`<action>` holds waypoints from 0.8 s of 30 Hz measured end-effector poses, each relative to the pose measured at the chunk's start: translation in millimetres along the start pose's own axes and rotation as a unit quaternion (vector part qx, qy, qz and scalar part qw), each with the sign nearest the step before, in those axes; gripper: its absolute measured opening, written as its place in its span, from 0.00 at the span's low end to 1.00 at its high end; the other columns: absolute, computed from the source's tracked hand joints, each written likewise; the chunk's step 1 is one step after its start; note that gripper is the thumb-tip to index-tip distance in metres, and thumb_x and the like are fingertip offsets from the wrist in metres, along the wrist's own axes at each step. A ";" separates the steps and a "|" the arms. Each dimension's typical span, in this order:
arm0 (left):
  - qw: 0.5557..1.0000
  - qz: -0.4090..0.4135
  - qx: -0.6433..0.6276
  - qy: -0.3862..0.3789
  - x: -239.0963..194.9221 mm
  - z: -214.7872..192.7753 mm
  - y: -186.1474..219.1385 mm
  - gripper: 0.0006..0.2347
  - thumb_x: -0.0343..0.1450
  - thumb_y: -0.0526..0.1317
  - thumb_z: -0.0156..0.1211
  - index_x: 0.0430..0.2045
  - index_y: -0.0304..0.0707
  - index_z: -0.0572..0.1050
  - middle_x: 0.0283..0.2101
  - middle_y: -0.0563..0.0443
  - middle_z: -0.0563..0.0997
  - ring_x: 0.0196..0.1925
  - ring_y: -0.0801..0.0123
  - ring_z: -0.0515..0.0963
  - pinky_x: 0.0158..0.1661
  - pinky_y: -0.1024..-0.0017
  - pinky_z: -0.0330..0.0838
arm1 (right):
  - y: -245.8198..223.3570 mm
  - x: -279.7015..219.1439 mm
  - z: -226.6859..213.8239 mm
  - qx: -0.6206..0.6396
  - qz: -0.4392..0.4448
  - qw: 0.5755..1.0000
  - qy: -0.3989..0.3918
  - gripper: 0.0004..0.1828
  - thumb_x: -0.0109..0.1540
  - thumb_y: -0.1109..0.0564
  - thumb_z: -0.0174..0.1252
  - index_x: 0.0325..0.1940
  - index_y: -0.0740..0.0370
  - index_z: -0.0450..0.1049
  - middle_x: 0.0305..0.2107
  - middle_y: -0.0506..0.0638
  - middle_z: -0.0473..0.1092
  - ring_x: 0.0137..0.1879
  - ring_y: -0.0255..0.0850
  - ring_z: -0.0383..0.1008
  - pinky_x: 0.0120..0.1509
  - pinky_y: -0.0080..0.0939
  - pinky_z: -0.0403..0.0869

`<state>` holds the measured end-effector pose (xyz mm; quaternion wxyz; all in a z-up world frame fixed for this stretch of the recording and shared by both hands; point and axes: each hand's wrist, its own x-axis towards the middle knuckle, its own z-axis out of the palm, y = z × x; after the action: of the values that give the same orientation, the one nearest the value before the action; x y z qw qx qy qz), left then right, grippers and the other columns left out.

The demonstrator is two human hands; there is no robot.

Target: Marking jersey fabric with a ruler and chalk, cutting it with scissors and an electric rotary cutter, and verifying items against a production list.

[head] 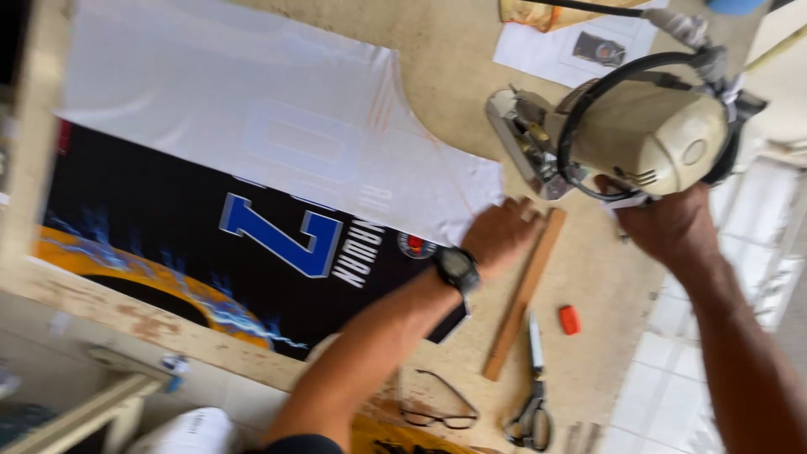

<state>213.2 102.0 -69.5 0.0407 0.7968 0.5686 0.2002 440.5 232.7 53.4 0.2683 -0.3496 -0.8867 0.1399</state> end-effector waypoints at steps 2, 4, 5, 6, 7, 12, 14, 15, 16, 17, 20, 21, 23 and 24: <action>0.993 0.009 -0.110 -0.041 -12.9 -7.3 29.5 0.21 0.65 0.22 0.62 0.53 0.33 0.73 0.52 0.37 0.79 0.41 0.46 0.81 0.34 0.52 0.78 | -14.2 11.4 -10.6 -0.001 -0.122 0.992 0.017 0.29 0.75 0.61 0.69 0.69 0.92 0.70 0.52 0.82 0.78 0.60 0.76 0.83 0.57 0.64 0.85; 0.989 0.021 -0.125 -0.073 -24.9 -31.5 48.0 0.16 0.70 0.23 0.61 0.53 0.31 0.74 0.52 0.36 0.78 0.40 0.47 0.81 0.33 0.54 0.78 | -29.1 12.7 -10.0 -0.011 -0.068 0.998 -0.003 0.30 0.75 0.59 0.68 0.70 0.91 0.70 0.51 0.81 0.79 0.58 0.73 0.84 0.53 0.60 0.86; 0.985 0.023 -0.143 -0.092 -28.2 -41.9 60.5 0.11 0.75 0.25 0.60 0.52 0.29 0.74 0.52 0.35 0.77 0.39 0.49 0.80 0.33 0.56 0.79 | -34.1 13.1 -14.2 -0.024 -0.028 0.999 -0.032 0.31 0.76 0.58 0.67 0.72 0.90 0.70 0.50 0.81 0.81 0.56 0.70 0.86 0.50 0.57 0.88; 0.984 0.035 -0.145 -0.095 -32.6 -43.0 64.2 0.11 0.75 0.25 0.60 0.52 0.29 0.74 0.52 0.35 0.77 0.39 0.49 0.80 0.33 0.56 0.79 | -36.9 17.5 -14.7 -0.030 -0.018 0.999 -0.026 0.31 0.76 0.58 0.67 0.72 0.90 0.70 0.50 0.81 0.81 0.56 0.70 0.86 0.50 0.57 0.88; 0.982 0.036 -0.158 -0.102 -37.4 -44.3 67.2 0.12 0.74 0.24 0.61 0.52 0.29 0.73 0.50 0.35 0.77 0.39 0.48 0.80 0.32 0.56 0.79 | -39.8 22.2 -15.1 -0.164 -0.067 0.983 -0.047 0.24 0.78 0.57 0.54 0.75 0.77 0.65 0.59 0.72 0.79 0.56 0.56 0.86 0.39 0.41 0.85; 0.978 0.040 -0.172 -0.111 -54.0 -44.4 72.9 0.16 0.72 0.22 0.62 0.55 0.27 0.73 0.49 0.35 0.79 0.46 0.47 0.82 0.38 0.59 0.82 | -35.4 12.1 -11.2 -0.034 -0.036 0.998 -0.033 0.23 0.78 0.60 0.65 0.62 0.89 0.67 0.44 0.76 0.79 0.50 0.69 0.86 0.37 0.49 0.87; 0.983 0.036 -0.154 -0.091 -54.7 -47.0 70.3 0.16 0.71 0.21 0.60 0.52 0.29 0.74 0.48 0.38 0.78 0.40 0.49 0.79 0.33 0.57 0.77 | -33.9 9.9 -10.4 -0.028 0.071 0.994 -0.072 0.28 0.77 0.55 0.67 0.66 0.87 0.70 0.45 0.76 0.80 0.51 0.67 0.85 0.34 0.51 0.85; 0.983 0.036 -0.154 -0.090 -56.7 -46.3 69.7 0.16 0.71 0.21 0.60 0.52 0.29 0.74 0.48 0.38 0.78 0.40 0.49 0.79 0.33 0.57 0.77 | -35.0 8.5 -10.6 -0.029 0.070 0.994 -0.073 0.28 0.77 0.55 0.67 0.66 0.87 0.70 0.45 0.76 0.80 0.51 0.67 0.85 0.34 0.51 0.85; 0.983 0.029 -0.157 -0.096 -57.0 -45.5 67.6 0.15 0.72 0.22 0.59 0.52 0.30 0.74 0.48 0.40 0.78 0.42 0.50 0.79 0.35 0.57 0.78 | -35.2 9.0 -10.7 -0.027 0.061 0.995 -0.068 0.28 0.77 0.54 0.67 0.66 0.86 0.69 0.45 0.76 0.80 0.52 0.67 0.85 0.35 0.52 0.86; 0.982 0.022 -0.160 -0.102 -57.0 -44.4 65.6 0.14 0.73 0.23 0.58 0.52 0.31 0.75 0.48 0.42 0.78 0.43 0.51 0.79 0.38 0.58 0.78 | -35.1 9.5 -10.8 -0.026 0.053 0.996 -0.063 0.29 0.76 0.54 0.67 0.67 0.86 0.69 0.45 0.76 0.80 0.52 0.67 0.86 0.37 0.53 0.86; 0.983 0.024 -0.146 -0.108 -55.4 -43.3 57.8 0.12 0.76 0.28 0.60 0.54 0.31 0.74 0.50 0.38 0.78 0.44 0.51 0.79 0.38 0.59 0.80 | -41.2 15.7 -13.8 -0.037 0.028 0.997 -0.054 0.29 0.77 0.56 0.67 0.70 0.87 0.69 0.49 0.78 0.80 0.55 0.69 0.85 0.41 0.54 0.87; 0.983 0.024 -0.146 -0.108 -55.7 -42.4 55.9 0.12 0.76 0.28 0.60 0.54 0.31 0.74 0.50 0.38 0.78 0.44 0.51 0.79 0.38 0.59 0.80 | -42.1 15.3 -13.8 -0.038 0.028 0.997 -0.053 0.29 0.77 0.56 0.67 0.70 0.87 0.69 0.49 0.78 0.80 0.55 0.69 0.85 0.41 0.54 0.87; 0.985 0.029 -0.141 -0.095 -55.8 -40.4 54.3 0.17 0.69 0.23 0.66 0.52 0.30 0.74 0.50 0.39 0.78 0.45 0.51 0.79 0.37 0.60 0.81 | -43.4 14.1 -15.4 -0.026 0.065 0.995 -0.067 0.31 0.76 0.55 0.67 0.72 0.86 0.70 0.49 0.77 0.80 0.55 0.68 0.85 0.41 0.53 0.87; 0.985 0.030 -0.142 -0.095 -54.6 -40.7 53.4 0.17 0.69 0.23 0.66 0.52 0.30 0.74 0.50 0.39 0.78 0.45 0.51 0.79 0.37 0.60 0.81 | -43.0 14.0 -15.4 -0.027 0.065 0.995 -0.067 0.31 0.76 0.55 0.67 0.72 0.86 0.70 0.49 0.77 0.80 0.55 0.68 0.85 0.41 0.53 0.87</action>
<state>230.9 26.4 -31.6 0.2010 0.8148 0.5042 0.2036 417.3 212.5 90.0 0.1894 -0.4032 -0.8816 0.1560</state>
